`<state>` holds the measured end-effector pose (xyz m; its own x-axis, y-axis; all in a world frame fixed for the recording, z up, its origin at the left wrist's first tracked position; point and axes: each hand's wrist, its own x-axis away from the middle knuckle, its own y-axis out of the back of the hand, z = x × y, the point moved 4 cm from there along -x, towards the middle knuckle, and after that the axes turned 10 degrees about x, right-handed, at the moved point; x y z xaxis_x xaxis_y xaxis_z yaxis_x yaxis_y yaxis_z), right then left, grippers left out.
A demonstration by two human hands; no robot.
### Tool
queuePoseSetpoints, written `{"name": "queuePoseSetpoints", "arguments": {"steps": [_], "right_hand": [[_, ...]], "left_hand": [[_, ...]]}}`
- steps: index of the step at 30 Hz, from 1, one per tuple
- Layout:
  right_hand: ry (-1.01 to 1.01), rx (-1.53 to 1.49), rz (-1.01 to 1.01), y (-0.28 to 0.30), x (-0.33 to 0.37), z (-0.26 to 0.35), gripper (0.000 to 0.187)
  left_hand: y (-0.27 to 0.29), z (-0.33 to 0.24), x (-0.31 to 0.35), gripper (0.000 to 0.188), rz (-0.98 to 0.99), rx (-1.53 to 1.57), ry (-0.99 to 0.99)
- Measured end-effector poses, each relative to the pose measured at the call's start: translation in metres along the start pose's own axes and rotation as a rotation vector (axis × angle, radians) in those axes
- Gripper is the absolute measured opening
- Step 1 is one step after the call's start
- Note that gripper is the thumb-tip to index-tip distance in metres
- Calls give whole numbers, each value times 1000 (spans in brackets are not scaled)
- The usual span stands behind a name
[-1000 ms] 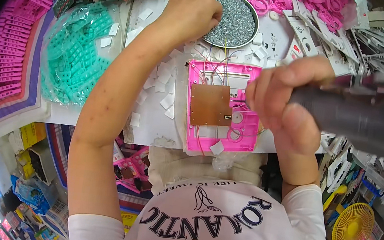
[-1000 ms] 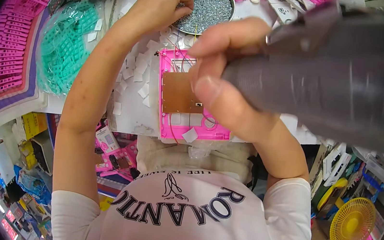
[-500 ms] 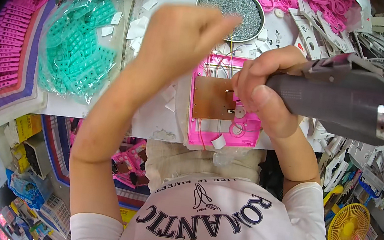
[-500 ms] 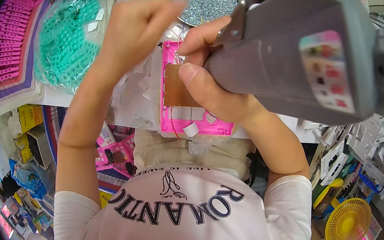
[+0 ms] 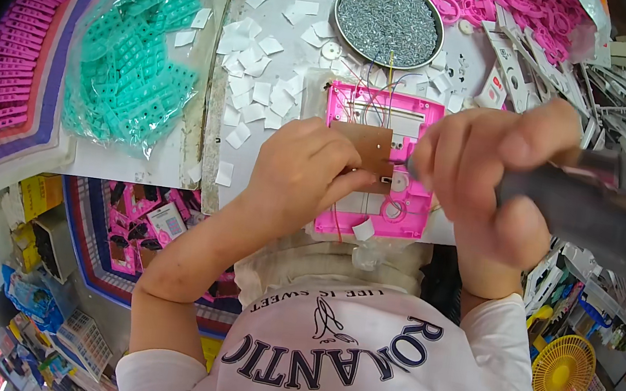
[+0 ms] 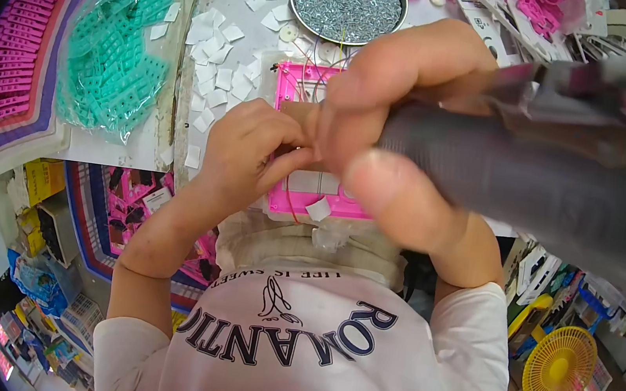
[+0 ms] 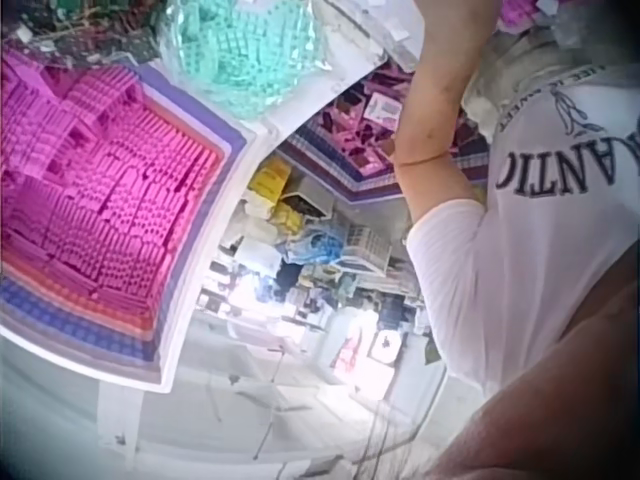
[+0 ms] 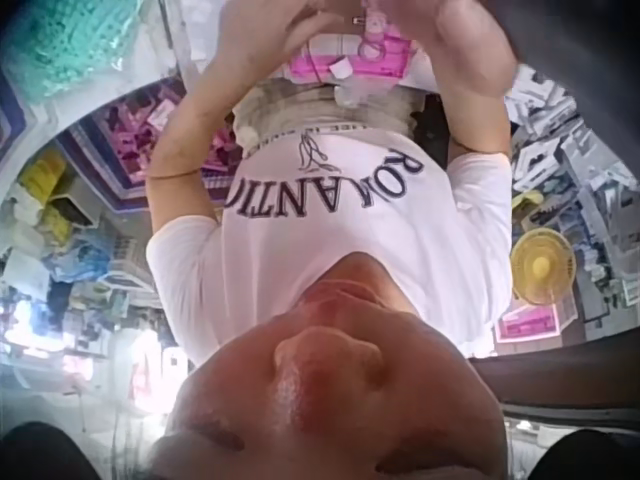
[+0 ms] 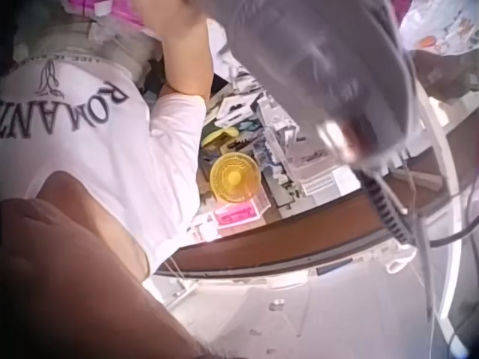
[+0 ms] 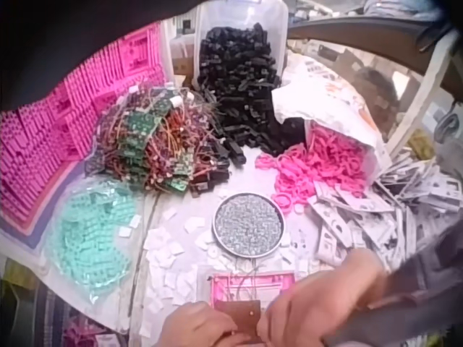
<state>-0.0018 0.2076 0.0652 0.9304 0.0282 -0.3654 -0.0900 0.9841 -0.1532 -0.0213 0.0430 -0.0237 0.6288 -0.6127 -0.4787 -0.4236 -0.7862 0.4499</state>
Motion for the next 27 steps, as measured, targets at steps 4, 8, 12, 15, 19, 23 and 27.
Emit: {"name": "queuePoseSetpoints", "arguments": {"steps": [4, 8, 12, 15, 19, 23, 27], "right_hand": [[-72, -19, 4, -7, 3, 2, 39], [-128, 3, -28, -8, 9, -3, 39], [-126, 7, -45, -7, 9, -2, 39], [-111, 10, -41, -3, 8, -1, 37], [-76, -8, -39, -4, 5, -15, 34], [-62, -28, -8, -7, 10, -15, 34], [-103, -32, -1, -7, 23, -16, 36]], "left_hand": [[3, -6, -2, 29, -62, 18, -53], [4, -9, -5, 30, -56, 33, -65], [5, -8, -10, 30, 12, -20, -104], [9, -7, -41, 26, 299, 54, -32], [43, 62, -121, 20, 58, -33, -60], [10, 104, -146, 19, 251, -610, -2], [2, 108, -148, 18, 174, -525, -21]]}}
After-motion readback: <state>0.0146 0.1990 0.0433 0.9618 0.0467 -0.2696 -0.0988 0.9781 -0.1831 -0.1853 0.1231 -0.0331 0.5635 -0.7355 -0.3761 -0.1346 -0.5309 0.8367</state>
